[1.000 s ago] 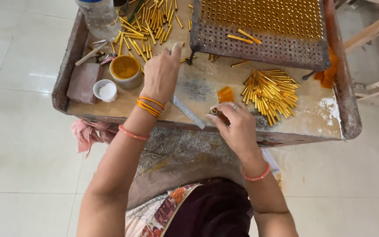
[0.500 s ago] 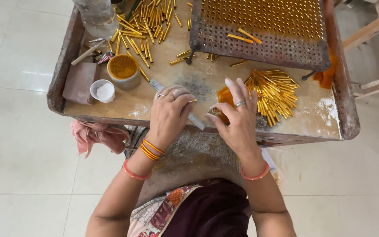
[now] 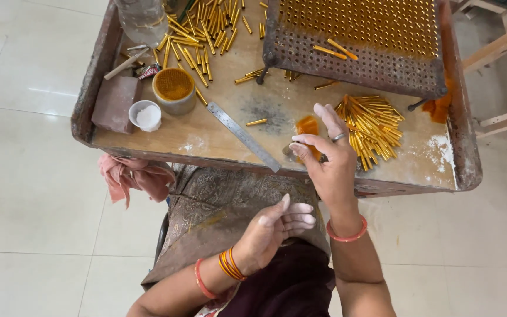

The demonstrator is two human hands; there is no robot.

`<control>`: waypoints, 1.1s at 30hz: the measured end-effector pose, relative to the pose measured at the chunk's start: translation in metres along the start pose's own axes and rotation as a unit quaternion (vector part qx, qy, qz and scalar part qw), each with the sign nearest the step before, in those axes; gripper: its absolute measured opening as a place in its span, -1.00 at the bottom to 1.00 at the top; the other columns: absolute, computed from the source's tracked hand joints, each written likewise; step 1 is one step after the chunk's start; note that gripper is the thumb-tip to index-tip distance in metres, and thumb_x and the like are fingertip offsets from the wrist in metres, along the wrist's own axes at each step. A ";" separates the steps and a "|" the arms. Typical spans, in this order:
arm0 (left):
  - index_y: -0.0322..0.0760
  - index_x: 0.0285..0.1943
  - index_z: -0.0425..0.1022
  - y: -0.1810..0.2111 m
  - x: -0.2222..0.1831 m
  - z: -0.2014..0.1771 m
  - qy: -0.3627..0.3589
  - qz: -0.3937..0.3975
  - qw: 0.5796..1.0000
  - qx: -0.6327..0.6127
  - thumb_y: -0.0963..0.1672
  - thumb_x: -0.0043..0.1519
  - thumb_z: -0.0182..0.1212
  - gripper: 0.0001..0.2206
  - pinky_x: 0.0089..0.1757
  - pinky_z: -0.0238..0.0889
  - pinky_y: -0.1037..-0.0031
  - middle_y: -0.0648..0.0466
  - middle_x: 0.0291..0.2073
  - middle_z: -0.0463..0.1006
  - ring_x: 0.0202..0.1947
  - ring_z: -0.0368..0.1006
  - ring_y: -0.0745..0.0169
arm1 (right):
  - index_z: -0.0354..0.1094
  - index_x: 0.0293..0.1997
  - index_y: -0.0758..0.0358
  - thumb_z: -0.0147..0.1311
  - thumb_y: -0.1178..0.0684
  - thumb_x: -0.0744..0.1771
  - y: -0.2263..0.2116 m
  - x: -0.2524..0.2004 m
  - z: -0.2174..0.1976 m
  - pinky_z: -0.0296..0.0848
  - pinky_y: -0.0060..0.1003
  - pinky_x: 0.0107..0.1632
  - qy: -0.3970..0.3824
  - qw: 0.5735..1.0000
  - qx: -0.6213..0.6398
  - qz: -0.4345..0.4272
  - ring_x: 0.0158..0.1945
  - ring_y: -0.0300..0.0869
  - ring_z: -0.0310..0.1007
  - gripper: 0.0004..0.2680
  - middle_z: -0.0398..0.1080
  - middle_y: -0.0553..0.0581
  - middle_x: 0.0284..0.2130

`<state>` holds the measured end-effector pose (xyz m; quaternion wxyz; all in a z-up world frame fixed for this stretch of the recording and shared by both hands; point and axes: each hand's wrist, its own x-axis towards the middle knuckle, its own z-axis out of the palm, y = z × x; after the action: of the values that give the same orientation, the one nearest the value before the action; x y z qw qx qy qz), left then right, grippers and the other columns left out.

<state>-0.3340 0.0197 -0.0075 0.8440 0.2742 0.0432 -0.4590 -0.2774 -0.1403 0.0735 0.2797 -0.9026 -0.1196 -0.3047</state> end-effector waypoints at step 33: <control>-0.36 -0.08 0.60 0.045 -0.010 0.026 0.102 0.405 0.740 0.527 -0.16 0.11 0.50 -0.74 -0.22 0.46 0.50 -0.01 -0.30 0.64 -0.30 0.60 0.25 | 0.05 0.07 0.21 -0.17 0.10 0.51 -0.014 -0.104 0.013 0.44 -0.36 -0.06 0.182 0.904 0.367 0.119 -0.25 -0.20 0.46 -0.93 0.35 0.14 -0.24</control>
<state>-0.3082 0.0335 0.0373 0.6615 0.7121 -0.2353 0.0072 -0.3576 -0.1262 0.0066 0.6423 -0.6726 -0.0614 -0.3624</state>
